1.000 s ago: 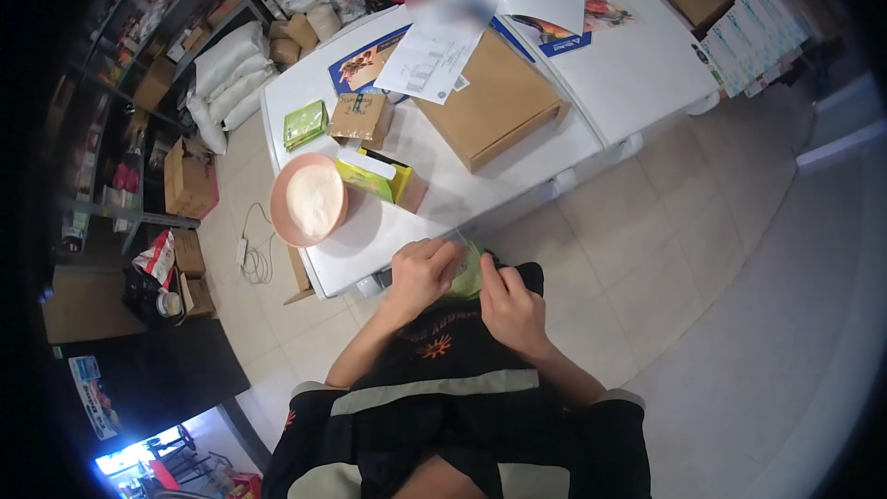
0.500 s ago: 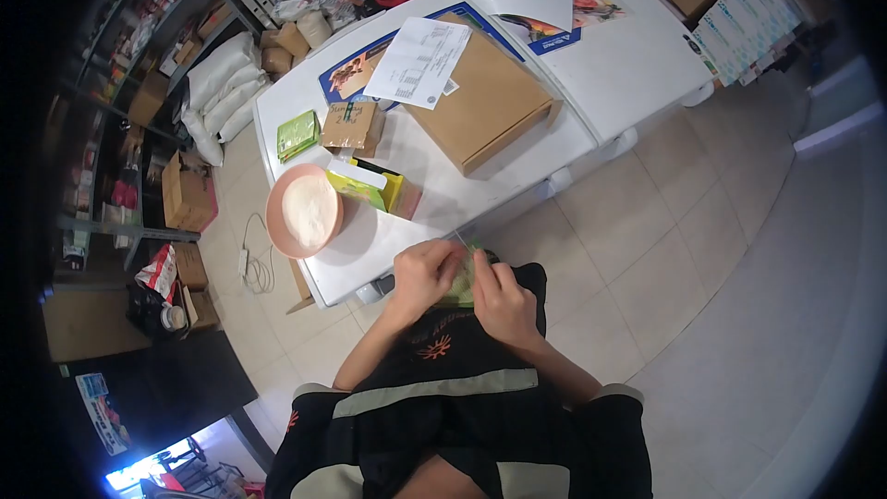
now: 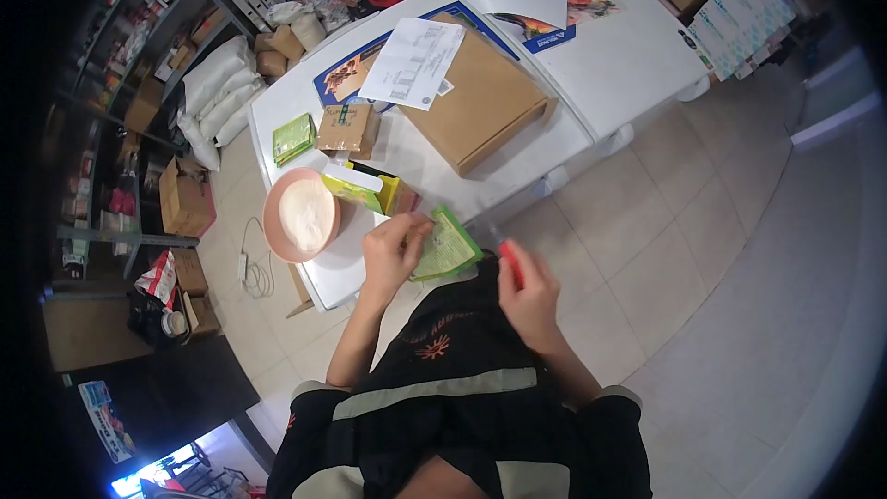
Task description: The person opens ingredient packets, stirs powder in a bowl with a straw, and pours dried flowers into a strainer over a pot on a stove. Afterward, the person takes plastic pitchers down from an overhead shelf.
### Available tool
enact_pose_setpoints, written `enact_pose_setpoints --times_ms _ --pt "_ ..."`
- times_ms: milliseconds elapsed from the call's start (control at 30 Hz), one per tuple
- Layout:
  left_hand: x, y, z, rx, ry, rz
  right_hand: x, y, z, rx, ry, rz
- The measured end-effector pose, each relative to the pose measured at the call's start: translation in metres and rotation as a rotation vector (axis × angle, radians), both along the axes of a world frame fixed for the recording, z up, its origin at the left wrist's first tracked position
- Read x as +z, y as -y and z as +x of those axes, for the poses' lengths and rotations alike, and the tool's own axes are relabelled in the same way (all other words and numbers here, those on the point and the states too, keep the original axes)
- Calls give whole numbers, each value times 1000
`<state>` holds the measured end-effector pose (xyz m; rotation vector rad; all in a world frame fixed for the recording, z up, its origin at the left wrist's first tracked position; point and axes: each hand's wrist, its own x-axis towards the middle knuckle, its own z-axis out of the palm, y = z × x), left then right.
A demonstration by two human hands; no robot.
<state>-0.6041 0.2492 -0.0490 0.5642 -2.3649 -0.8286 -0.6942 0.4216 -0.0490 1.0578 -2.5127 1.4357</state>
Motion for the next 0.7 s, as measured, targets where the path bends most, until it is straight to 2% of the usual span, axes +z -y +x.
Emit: enact_pose_setpoints --times_ms 67,133,233,333,467,533,567,600,633,667,700 --pt "2 2 -2 49 -88 53 -9 4 -22 -44 59 -36" --pt "0 1 0 51 -285 148 -39 12 -44 42 82 202" --pt "-1 -5 5 40 -317 261 -72 48 -57 126 13 331" --pt "-2 -5 7 63 -378 310 -91 92 -64 260 -31 217" --pt "0 -4 16 159 -316 350 -47 112 -62 316 -99 328" --pt "-5 -5 21 197 -292 341 -8 106 -54 471 636 -86" --pt "-7 -6 22 206 -294 337 14 101 -47 481 635 -85" --pt "-8 -8 22 219 -269 283 35 96 -38 597 580 -37" --pt "-9 -10 22 232 -242 229 45 93 -30 710 524 12" --pt "-8 -12 22 237 -244 225 43 94 -24 717 522 10" --pt "-6 -15 22 220 -262 228 40 95 -18 668 281 -11"
